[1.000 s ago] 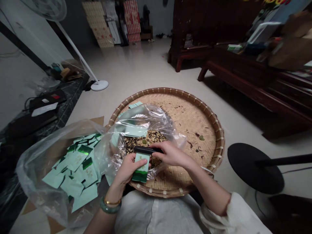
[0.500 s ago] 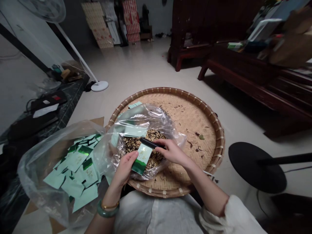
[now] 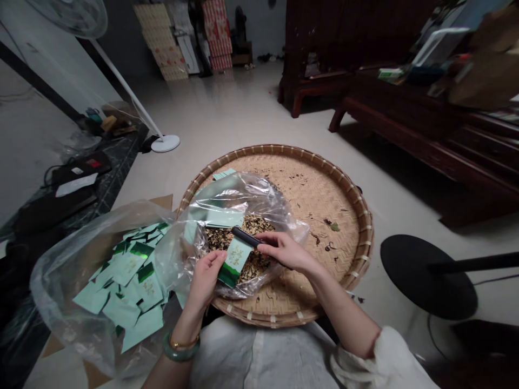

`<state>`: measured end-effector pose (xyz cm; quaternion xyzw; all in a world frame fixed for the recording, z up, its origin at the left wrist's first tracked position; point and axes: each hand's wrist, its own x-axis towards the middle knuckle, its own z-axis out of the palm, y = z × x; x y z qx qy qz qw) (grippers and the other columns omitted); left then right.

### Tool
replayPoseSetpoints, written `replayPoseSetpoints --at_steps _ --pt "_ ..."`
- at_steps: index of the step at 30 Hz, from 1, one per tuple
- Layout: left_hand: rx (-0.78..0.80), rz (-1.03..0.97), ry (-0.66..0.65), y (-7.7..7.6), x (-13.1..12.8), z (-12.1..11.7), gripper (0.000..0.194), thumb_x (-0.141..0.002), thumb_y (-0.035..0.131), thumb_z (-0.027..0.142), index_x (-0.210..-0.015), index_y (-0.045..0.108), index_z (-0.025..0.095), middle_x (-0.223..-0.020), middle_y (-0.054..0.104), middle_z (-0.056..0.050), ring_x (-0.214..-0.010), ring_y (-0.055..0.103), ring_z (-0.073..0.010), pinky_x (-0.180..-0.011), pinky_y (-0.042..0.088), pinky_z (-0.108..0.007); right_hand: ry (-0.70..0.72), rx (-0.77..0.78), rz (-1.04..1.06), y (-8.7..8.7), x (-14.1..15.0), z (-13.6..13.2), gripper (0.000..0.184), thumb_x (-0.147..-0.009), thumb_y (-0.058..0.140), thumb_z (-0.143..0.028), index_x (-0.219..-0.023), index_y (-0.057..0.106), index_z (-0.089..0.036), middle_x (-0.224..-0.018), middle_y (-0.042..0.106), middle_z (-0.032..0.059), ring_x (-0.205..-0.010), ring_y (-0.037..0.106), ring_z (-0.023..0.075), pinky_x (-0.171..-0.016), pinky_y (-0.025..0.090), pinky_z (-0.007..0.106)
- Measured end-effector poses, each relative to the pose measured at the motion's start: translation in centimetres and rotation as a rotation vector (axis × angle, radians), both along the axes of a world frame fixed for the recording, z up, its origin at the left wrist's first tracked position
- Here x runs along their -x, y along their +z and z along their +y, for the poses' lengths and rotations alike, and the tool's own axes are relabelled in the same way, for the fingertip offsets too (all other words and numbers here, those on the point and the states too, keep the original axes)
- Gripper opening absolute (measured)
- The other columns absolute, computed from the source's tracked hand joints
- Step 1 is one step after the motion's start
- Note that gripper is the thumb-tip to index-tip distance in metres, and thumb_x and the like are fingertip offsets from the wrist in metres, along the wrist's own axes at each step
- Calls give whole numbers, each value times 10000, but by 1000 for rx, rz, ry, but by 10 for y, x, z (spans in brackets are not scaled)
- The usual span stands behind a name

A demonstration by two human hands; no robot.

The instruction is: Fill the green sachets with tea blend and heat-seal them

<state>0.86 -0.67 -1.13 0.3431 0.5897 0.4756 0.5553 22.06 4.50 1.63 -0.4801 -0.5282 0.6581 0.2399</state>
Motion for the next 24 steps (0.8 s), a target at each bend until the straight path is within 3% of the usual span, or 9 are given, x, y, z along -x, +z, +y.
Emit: replayPoseSetpoints --at_steps 4,7,12,18,20,24 --pt "-6 10 -10 0 1 0 347 -675 714 473 -703 672 130 -561 619 13 -485 509 -103 -464 376 -191 -13 139 110 5 -3 -1 480 -741 704 -390 -1151 636 -150 -788 658 41 -625 567 113 -479 422 197" --pt "-4 16 7 1 3 1 353 -662 720 479 -689 664 131 -547 603 19 -476 492 -99 -464 366 -192 -26 138 172 6 -9 1 519 -741 698 -442 -1159 631 -143 -782 655 42 -619 568 114 -465 421 193" --pt "-3 58 -3 3 6 1 359 -665 711 485 -667 655 130 -538 587 24 -479 483 -95 -468 356 -188 -20 2 -11 9 -14 0 497 -787 652 -432 -1200 617 -159 -846 678 50 -604 562 115 -486 447 219" --pt "22 73 -40 7 3 1 369 -653 713 492 -679 659 128 -513 576 23 -448 471 -96 -437 337 -191 33 -324 -187 9 3 -6 309 -821 590 -269 -1104 670 -176 -1053 691 87 -883 617 198 -724 512 322" --pt "9 87 -32 8 3 1 359 -661 708 485 -678 658 129 -518 577 21 -452 472 -95 -437 338 -188 33 -318 -183 8 7 -6 302 -834 567 -261 -1104 667 -173 -1016 696 85 -803 618 178 -667 507 303" --pt "-3 90 -29 6 5 1 353 -679 695 485 -679 651 135 -524 575 23 -452 472 -95 -435 342 -187 55 -160 -120 7 3 -3 389 -840 565 -334 -1182 617 -157 -885 686 63 -590 565 121 -474 432 231"
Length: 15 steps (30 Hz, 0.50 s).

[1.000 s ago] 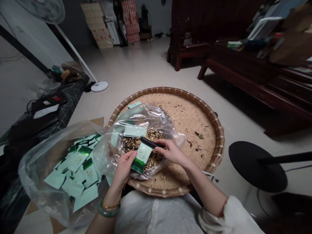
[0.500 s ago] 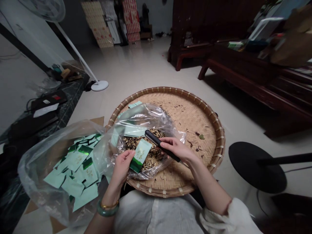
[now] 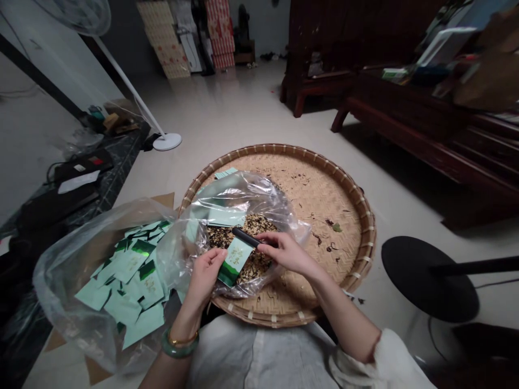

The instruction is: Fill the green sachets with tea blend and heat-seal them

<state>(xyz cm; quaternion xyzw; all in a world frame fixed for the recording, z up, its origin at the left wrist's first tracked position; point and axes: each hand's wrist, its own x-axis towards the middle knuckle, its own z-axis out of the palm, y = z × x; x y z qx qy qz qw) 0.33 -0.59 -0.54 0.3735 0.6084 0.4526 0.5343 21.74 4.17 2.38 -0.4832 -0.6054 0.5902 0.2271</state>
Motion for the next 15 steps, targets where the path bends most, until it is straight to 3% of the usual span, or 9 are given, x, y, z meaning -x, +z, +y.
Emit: replayPoseSetpoints --at_steps 3,6,9,12,15 --pt "-8 1 22 -1 2 0 349 -674 702 482 -661 645 138 -522 567 27 -459 465 -91 -443 341 -183 -25 -43 -47 -5 -11 7 425 -858 543 -384 -1212 588 -155 -870 684 65 -635 601 148 -524 476 259" --pt "-9 0 35 -1 4 0 353 -655 716 485 -649 646 138 -525 567 28 -461 457 -90 -448 338 -183 -122 -351 -267 -18 -21 17 404 -864 540 -365 -1204 589 -152 -1041 679 122 -896 639 242 -771 521 382" --pt "-9 6 19 -1 5 -1 351 -658 715 481 -647 643 138 -507 541 35 -452 434 -89 -442 312 -184 -177 -608 -516 -30 -21 23 439 -859 535 -290 -1257 542 -105 -1149 636 184 -1068 584 319 -933 445 483" --pt "-1 8 -11 -2 3 -2 335 -680 697 469 -666 644 138 -517 538 34 -463 435 -93 -452 308 -187 -219 -691 -623 -30 -7 19 449 -887 493 -291 -1290 509 -93 -1151 624 200 -1088 561 336 -942 423 505" --pt "8 30 -73 2 -1 -3 319 -695 681 457 -680 650 140 -524 543 30 -472 441 -99 -458 314 -192 -158 -656 -484 -21 13 10 365 -941 421 -354 -1201 577 -152 -1089 657 147 -1007 594 278 -887 455 432"
